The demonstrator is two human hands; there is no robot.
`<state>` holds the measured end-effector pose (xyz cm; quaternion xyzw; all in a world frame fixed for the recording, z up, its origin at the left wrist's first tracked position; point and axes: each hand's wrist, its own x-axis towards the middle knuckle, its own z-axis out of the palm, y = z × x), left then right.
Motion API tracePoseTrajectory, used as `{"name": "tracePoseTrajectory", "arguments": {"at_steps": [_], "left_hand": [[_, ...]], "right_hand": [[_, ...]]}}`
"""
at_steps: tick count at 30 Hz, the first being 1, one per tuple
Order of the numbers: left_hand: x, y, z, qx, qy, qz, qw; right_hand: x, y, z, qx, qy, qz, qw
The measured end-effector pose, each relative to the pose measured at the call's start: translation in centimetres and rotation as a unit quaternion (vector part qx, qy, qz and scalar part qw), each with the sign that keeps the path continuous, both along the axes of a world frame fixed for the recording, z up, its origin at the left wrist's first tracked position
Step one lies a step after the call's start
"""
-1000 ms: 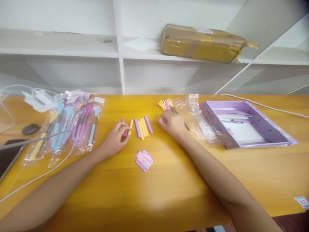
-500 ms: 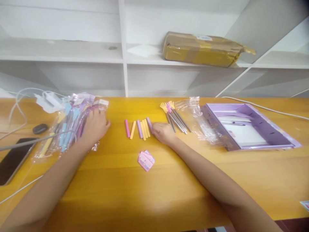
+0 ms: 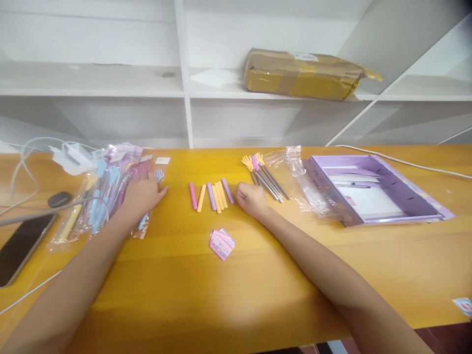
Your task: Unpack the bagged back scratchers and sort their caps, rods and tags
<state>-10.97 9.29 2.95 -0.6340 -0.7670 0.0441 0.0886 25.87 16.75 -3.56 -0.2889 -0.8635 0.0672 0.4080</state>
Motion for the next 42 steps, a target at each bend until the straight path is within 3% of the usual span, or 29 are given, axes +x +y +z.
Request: {"name": "tracePoseTrajectory", "arguments": {"at_steps": [4, 6, 8, 10, 13, 15, 19, 24, 26, 28, 32, 35, 42], "left_hand": [[0.9, -0.1, 0.5, -0.039, -0.016, -0.006, 0.999], [1.4, -0.3, 0.9, -0.055, -0.09, 0.007, 0.994], [2.1, -0.7, 1.5, -0.07, -0.22, 0.009, 0.973], [3.1, -1.4, 2.0, -0.073, -0.385, -0.006, 0.92], [5.6, -2.9, 2.2, -0.078, -0.604, -0.033, 0.792], [7.7, -4.1, 1.9, -0.106, -0.697, -0.049, 0.708], [11.7, -6.2, 1.1, -0.165, -0.789, -0.051, 0.59], [14.5, -9.5, 0.1, -0.26, -0.83, -0.05, 0.49], [14.9, -10.9, -0.4, -0.284, -0.836, -0.036, 0.468], [15.2, -12.1, -0.9, -0.303, -0.833, -0.023, 0.461], [15.3, -13.4, -1.6, -0.336, -0.817, -0.051, 0.466], [15.0, -13.6, -1.9, -0.354, -0.803, -0.088, 0.471], [14.2, -13.6, -2.3, -0.387, -0.792, -0.115, 0.459]], "right_hand": [[0.0, -0.1, -0.1, -0.003, 0.014, 0.005, 1.0], [-0.1, -0.1, -0.1, -0.009, 0.032, -0.011, 0.999], [-0.1, 0.1, -0.1, -0.017, 0.051, -0.027, 0.998], [-0.1, 0.3, -0.1, -0.023, 0.065, -0.037, 0.997], [-0.3, 0.3, 0.1, -0.033, 0.1, -0.035, 0.994], [-0.7, -0.2, 0.4, -0.056, 0.14, -0.018, 0.988], [-1.5, -3.1, 1.3, -0.159, 0.201, 0.018, 0.967], [0.0, -9.9, 2.6, -0.334, 0.252, 0.054, 0.907], [1.0, -12.4, 2.8, -0.372, 0.273, 0.068, 0.884], [1.7, -14.2, 2.6, -0.359, 0.278, 0.069, 0.888], [2.3, -15.3, 1.9, -0.197, 0.162, 0.117, 0.96], [2.1, -15.3, 1.7, -0.122, 0.092, 0.122, 0.981], [1.7, -15.2, 1.3, -0.151, 0.072, 0.063, 0.984]]}}
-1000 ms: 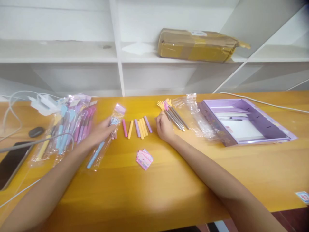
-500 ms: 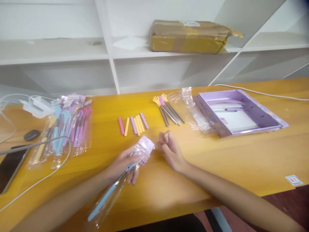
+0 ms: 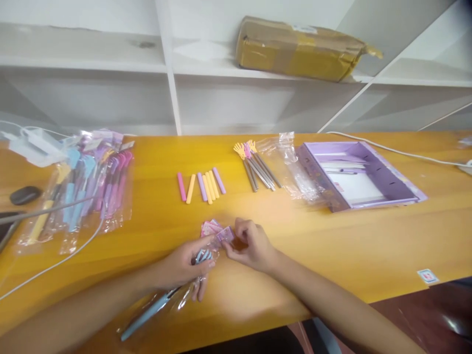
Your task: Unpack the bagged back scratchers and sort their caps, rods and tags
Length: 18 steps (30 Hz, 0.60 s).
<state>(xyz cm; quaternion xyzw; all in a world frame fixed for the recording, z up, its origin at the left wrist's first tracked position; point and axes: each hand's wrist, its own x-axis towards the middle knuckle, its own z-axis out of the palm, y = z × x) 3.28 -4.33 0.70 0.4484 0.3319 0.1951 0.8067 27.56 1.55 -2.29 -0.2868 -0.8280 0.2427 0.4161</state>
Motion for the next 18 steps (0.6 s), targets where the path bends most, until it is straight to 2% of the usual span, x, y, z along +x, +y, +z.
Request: {"name": "tracePoseTrajectory", "arguments": {"at_steps": [3, 6, 11, 15, 18], "left_hand": [[-0.1, 0.0, 0.0, -0.007, -0.007, -0.009, 1.0], [-0.3, 0.1, -0.2, -0.006, -0.013, -0.015, 1.0], [-0.4, 0.3, -0.7, -0.009, -0.02, -0.004, 1.0], [-0.4, 0.3, -0.8, -0.011, -0.009, -0.004, 1.0], [-0.3, 0.2, -0.7, -0.01, -0.003, -0.005, 1.0]], "right_hand": [[0.1, 0.2, -0.2, -0.032, 0.035, -0.02, 0.999], [0.6, 0.7, 0.3, -0.043, 0.068, -0.046, 0.996], [1.9, 1.5, 1.9, -0.058, 0.029, 0.002, 0.998], [2.2, 1.6, 2.1, -0.143, 0.02, 0.045, 0.989], [2.1, 1.7, 1.7, -0.251, 0.034, 0.052, 0.966]]}}
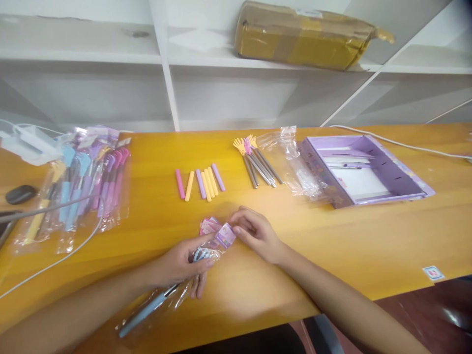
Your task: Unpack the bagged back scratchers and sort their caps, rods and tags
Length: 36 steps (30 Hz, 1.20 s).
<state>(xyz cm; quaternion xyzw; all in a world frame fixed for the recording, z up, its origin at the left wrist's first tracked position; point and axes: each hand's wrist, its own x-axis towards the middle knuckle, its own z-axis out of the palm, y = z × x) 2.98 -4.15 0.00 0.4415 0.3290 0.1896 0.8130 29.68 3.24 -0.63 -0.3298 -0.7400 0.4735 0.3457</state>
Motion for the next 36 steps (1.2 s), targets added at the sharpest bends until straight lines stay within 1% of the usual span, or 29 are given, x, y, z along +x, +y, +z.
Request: {"name": "tracePoseTrajectory", "arguments": {"at_steps": [2, 4, 8, 13, 16, 21, 24, 26, 28, 31, 32, 33, 34, 36], "left_hand": [[0.0, 0.0, 0.1, -0.001, -0.001, -0.002, 1.0], [0.0, -0.1, 0.1, -0.003, 0.0, -0.005, 1.0], [0.1, 0.0, 0.1, -0.004, 0.013, -0.002, 1.0], [0.2, 0.0, 0.1, -0.002, 0.002, 0.009, 1.0], [0.1, -0.1, 0.0, 0.002, 0.003, 0.01, 1.0], [0.1, -0.1, -0.3, 0.007, 0.005, 0.018, 1.0], [0.1, -0.1, -0.2, 0.01, 0.008, 0.006, 1.0], [0.1, 0.0, -0.1, 0.011, 0.011, 0.004, 1.0], [0.0, 0.0, 0.1, 0.01, 0.011, -0.01, 1.0], [-0.3, 0.0, 0.5, 0.017, 0.013, -0.072, 0.997], [-0.4, 0.1, 0.6, 0.025, 0.018, -0.092, 0.995], [-0.5, 0.1, 0.7, 0.035, 0.025, -0.105, 0.994], [-0.6, 0.1, 0.8, 0.045, 0.032, -0.115, 0.992], [-0.6, 0.1, 0.9, 0.061, 0.043, -0.125, 0.989]], "right_hand": [[-0.1, 0.2, -0.3, -0.076, 0.021, 0.023, 0.997], [0.0, 0.4, -0.5, -0.112, 0.039, 0.05, 0.992], [0.3, 0.4, -0.3, -0.096, 0.058, 0.079, 0.991], [0.2, 0.3, -0.3, -0.096, 0.072, 0.058, 0.991], [0.0, 0.3, -0.4, -0.077, 0.058, 0.077, 0.992], [-0.3, 0.2, -0.6, -0.114, 0.054, 0.035, 0.991], [-0.2, 0.4, -0.7, -0.12, 0.029, 0.053, 0.991], [-0.1, 0.5, -0.7, -0.142, 0.04, 0.047, 0.988], [0.0, 0.8, -0.7, -0.17, 0.071, 0.005, 0.983], [0.0, 1.1, -0.7, -0.212, 0.111, -0.084, 0.967], [0.0, 1.1, -0.7, -0.221, 0.114, -0.101, 0.963], [-0.1, 1.2, -0.7, -0.223, 0.108, -0.103, 0.963], [-0.3, 1.1, -0.6, -0.22, 0.095, -0.092, 0.966], [-0.7, 1.0, -0.5, -0.204, 0.056, -0.042, 0.977]]}}
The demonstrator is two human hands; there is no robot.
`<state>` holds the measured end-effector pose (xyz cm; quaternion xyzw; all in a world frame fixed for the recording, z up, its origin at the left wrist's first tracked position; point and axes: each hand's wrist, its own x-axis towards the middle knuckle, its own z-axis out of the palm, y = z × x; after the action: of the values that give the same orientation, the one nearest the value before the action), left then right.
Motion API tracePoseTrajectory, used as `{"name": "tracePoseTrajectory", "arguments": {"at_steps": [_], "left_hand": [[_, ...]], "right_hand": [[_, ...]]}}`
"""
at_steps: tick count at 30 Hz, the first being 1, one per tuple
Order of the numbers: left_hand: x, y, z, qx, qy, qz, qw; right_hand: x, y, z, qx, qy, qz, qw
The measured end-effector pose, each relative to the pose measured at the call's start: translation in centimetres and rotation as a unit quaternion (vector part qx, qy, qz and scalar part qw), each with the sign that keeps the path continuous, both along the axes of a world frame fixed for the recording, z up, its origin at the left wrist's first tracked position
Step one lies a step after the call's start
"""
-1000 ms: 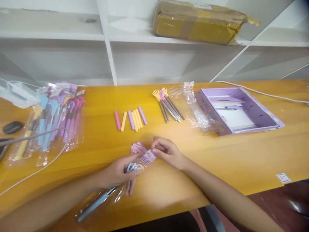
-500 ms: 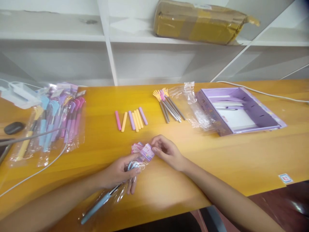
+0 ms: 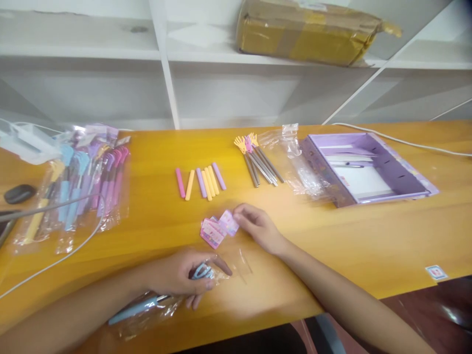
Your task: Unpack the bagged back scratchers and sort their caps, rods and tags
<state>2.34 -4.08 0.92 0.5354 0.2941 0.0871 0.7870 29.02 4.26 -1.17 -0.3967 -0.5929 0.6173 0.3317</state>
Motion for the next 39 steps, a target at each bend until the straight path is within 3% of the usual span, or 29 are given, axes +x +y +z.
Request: {"name": "tracePoseTrajectory", "arguments": {"at_steps": [4, 8, 14, 17, 19, 21, 23, 27, 30, 32, 36, 37, 39], "left_hand": [[0.0, 0.0, 0.0, 0.002, 0.002, -0.005, 1.0], [0.2, 0.1, -0.3, -0.069, -0.033, 0.051, 0.996], [0.8, 0.7, -0.3, -0.102, -0.064, 0.095, 0.988], [0.7, 0.9, -0.4, -0.118, -0.077, 0.079, 0.987], [0.5, 0.9, -0.6, -0.142, -0.097, 0.056, 0.983], [0.2, 0.9, -0.9, -0.166, -0.117, 0.042, 0.978], [0.0, 0.9, -1.1, -0.179, -0.119, 0.037, 0.976], [0.0, 0.8, -1.2, -0.177, -0.118, 0.021, 0.977], [0.0, 0.8, -1.2, -0.164, -0.116, 0.021, 0.979], [0.0, 0.8, -1.1, -0.154, -0.098, 0.025, 0.983], [-0.1, 0.9, -0.9, -0.127, -0.058, 0.042, 0.989], [-0.1, 0.8, -0.8, -0.121, -0.059, 0.048, 0.99], [-0.2, 0.8, -0.8, -0.117, -0.072, 0.058, 0.989]], "right_hand": [[-0.4, -0.3, 0.2, 0.04, -0.053, 0.064, 0.996], [0.3, -0.4, 0.6, 0.095, -0.068, 0.091, 0.989], [1.1, -0.9, 1.8, 0.141, -0.037, 0.297, 0.944], [0.7, -1.4, 1.9, 0.136, -0.005, 0.331, 0.934], [0.4, -1.7, 1.7, 0.142, -0.011, 0.28, 0.949], [0.3, -1.8, 1.3, 0.14, -0.006, 0.108, 0.984], [0.5, -1.6, 1.2, 0.118, 0.007, -0.069, 0.991], [1.5, 0.1, 1.5, 0.113, 0.032, -0.141, 0.983], [2.3, 1.6, 1.6, 0.108, 0.128, -0.271, 0.948], [2.2, 1.8, 1.2, 0.064, 0.166, -0.236, 0.955], [0.8, 0.5, -0.2, -0.001, 0.144, -0.06, 0.988], [0.4, 0.2, -0.3, -0.004, 0.134, -0.053, 0.99], [0.2, 0.4, -0.1, 0.015, 0.119, -0.113, 0.986]]}}
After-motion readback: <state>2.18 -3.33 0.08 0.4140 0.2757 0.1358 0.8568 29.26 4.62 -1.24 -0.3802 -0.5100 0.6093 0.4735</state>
